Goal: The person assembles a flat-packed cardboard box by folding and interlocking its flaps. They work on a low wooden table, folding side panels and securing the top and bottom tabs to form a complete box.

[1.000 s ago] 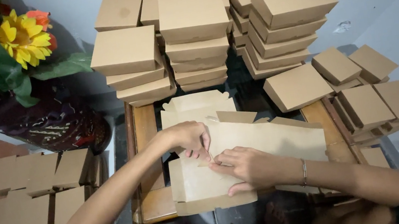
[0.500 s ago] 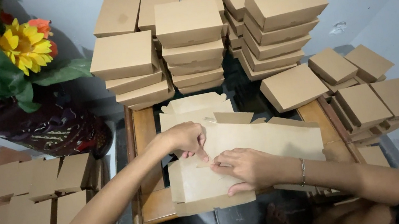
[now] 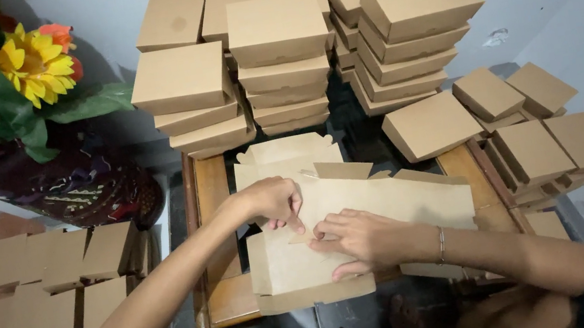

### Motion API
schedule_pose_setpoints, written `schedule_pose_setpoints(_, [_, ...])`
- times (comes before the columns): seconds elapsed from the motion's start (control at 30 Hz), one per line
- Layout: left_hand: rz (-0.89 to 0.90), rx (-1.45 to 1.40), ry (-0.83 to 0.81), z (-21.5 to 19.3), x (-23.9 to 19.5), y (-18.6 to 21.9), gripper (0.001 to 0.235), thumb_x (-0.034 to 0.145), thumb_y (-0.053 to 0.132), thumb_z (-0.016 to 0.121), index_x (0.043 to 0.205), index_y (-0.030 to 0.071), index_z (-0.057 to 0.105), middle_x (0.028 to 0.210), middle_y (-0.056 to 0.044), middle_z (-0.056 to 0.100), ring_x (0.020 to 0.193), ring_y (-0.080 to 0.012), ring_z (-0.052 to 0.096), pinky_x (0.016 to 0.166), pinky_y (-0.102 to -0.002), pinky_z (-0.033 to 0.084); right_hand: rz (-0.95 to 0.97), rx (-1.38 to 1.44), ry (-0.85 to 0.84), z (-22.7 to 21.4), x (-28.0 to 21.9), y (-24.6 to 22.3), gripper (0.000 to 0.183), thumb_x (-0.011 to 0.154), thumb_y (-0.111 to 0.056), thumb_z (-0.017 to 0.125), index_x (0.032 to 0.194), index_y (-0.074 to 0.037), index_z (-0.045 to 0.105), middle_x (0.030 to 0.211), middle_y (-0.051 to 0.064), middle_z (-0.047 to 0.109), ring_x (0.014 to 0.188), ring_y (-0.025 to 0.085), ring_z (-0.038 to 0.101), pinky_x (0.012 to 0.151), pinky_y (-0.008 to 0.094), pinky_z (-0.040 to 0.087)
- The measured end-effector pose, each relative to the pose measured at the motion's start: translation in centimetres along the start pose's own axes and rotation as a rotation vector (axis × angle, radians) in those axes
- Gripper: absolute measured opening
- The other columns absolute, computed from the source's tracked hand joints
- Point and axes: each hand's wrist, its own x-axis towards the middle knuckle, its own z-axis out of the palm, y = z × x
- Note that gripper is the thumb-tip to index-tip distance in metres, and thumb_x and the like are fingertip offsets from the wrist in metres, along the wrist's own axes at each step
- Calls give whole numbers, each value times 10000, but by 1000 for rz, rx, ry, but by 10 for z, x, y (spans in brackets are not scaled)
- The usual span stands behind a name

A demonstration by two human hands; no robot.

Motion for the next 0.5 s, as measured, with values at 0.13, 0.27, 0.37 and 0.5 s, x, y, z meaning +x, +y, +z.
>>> schedule_pose_setpoints(0.13, [6,1,1,-1,2,-3,256,711,281,897,717,92,725,558,-52,678,485,-179,696,690,-273,549,0,9,10,8,6,7,571,984,-539,547,1259,-45,630,1112,63,468,1044,247,517,882,379,472])
schedule_pose_setpoints(0.27, [1,30,-12,-3,1,-1,262,698,313,898,724,109,736,562,-36,686,498,-173,703,708,-266,540,9,6,-22,24,12,17,622,994,-575,501,1375,-92,594,1052,36,413,977,249,464,843,384,424])
schedule_pose_setpoints(0.37, [-7,26,-16,-3,2,-2,265,700,321,899,732,112,739,567,-36,691,503,-172,706,718,-273,545,26,5,-56,23,16,18,643,994,-586,484,1441,-128,553,1025,26,395,967,246,446,853,383,414])
schedule_pose_setpoints(0.5, [3,13,0,-1,-4,-3,282,717,342,889,762,103,746,580,-40,692,509,-168,705,744,-276,546,60,42,-83,26,16,20,639,997,-570,488,1481,-154,522,1009,20,389,967,246,443,856,393,411])
